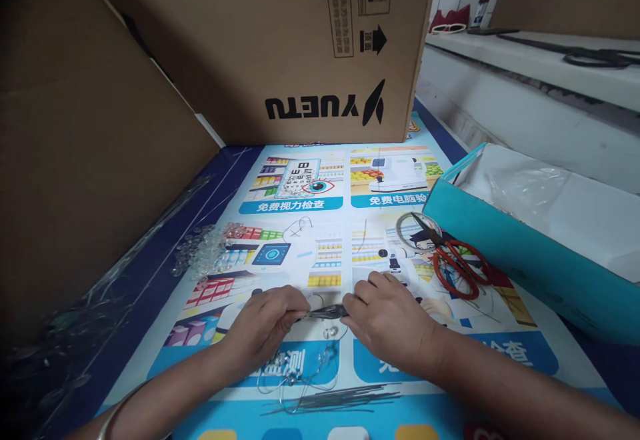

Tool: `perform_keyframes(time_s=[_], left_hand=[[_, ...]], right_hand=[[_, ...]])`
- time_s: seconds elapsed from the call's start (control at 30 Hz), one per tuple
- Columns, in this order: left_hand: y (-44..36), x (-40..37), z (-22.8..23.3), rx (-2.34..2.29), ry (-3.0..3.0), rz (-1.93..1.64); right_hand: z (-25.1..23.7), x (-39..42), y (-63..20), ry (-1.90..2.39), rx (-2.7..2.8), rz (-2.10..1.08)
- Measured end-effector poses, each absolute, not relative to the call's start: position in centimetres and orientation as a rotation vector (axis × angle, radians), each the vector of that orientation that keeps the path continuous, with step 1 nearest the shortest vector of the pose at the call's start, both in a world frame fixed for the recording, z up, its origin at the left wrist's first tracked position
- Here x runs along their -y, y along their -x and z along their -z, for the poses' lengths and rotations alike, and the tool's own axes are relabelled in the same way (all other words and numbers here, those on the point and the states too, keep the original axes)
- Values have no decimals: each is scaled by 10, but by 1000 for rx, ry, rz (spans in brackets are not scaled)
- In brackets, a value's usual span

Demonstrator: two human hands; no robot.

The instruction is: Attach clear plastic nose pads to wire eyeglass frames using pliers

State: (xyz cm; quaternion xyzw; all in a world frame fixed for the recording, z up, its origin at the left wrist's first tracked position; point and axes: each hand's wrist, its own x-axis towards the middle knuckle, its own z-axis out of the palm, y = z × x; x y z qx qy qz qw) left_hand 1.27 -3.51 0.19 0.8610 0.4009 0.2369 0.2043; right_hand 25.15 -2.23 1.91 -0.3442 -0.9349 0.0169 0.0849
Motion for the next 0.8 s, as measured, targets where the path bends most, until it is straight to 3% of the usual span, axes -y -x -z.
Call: perform_keyframes(time_s=[0.8], left_hand=[[-12, 38, -6, -926, -2827, -679]], right_hand=[[-20, 23, -251, 1000, 2786, -16]])
